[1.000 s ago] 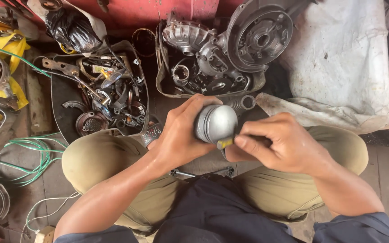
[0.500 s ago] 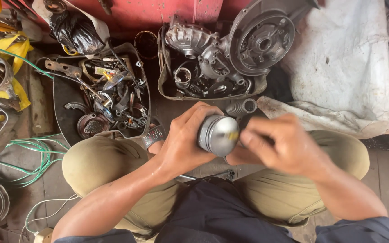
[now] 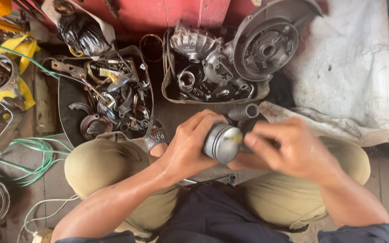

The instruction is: Cleaning a motorcycle engine piston using a brush and a scraping tool to remove carbon deposits

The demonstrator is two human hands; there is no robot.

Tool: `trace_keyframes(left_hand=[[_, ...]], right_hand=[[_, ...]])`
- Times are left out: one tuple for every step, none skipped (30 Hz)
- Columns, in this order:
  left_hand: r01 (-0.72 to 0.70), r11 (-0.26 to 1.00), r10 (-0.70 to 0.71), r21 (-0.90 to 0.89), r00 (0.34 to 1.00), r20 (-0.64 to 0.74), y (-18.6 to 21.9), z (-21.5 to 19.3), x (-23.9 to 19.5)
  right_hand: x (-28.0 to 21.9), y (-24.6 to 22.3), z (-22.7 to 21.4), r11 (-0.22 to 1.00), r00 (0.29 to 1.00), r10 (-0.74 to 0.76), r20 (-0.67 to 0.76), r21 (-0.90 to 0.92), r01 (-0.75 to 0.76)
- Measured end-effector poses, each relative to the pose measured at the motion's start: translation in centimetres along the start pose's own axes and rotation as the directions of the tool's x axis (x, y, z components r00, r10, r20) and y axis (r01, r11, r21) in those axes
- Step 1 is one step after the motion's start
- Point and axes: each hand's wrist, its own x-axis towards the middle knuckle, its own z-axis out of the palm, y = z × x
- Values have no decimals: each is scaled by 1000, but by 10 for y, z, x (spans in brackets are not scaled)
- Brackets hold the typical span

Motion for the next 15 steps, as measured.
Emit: trace_keyframes(left_hand=[[-8, 1000, 8, 3, 1000, -5, -2, 0, -1], [-10, 1000, 10, 3, 1000, 0, -5, 1, -2], [-10, 1000, 10, 2, 1000, 10, -7, 1, -4], [-17, 1000, 17, 4, 1000, 10, -5, 1, -3], [-12, 1000, 12, -8, 1000, 5, -3, 0, -2], [-6, 1000, 6, -21, 1000, 0, -1, -2, -1], [-16, 1000, 16, -16, 1000, -3, 2, -3, 0], [-19, 999, 19, -28, 1000, 6, 6, -5, 1], [-20, 999, 21, -40, 1000, 14, 9, -6, 1], [-29, 999, 29, -36, 1000, 11, 7, -5, 0], [-20, 999, 23, -44, 997, 70, 5, -4, -3], [-11, 999, 18, -53, 991, 129, 3, -3, -7], [-15, 999, 21, -50, 992, 124, 1, -3, -7], [7, 999, -1, -46, 992, 130, 0, -2, -8], [27, 999, -22, -41, 991, 135, -2, -2, -8]], right_hand=[[1, -4, -1, 1000, 1000, -8, -3, -6, 8], [1, -7, -1, 1000, 998, -6, 55, 8, 6], [0, -11, -1, 1000, 994, -2, 111, 24, -1], [1, -4, -4, 1000, 994, -6, 106, 22, 4], [3, 4, -7, 998, 1000, -11, 12, -67, 12], [5, 11, -11, 988, 996, -25, -82, -155, 12], [7, 8, -7, 987, 996, -34, -87, -160, 20], [9, 5, -4, 992, 995, -44, -88, -125, 33], [11, 3, 0, 995, 995, -54, -88, -90, 46], [8, 6, -4, 994, 994, -62, -92, -95, 54], [3, 9, -6, 990, 996, -39, -84, -139, 27], [-2, 12, -8, 983, 997, -14, -78, -183, 0], [-2, 12, -10, 983, 997, -20, -77, -186, 5], [-3, 12, -11, 987, 996, -66, -65, -148, 56], [-3, 13, -12, 988, 992, -114, -55, -109, 107]])
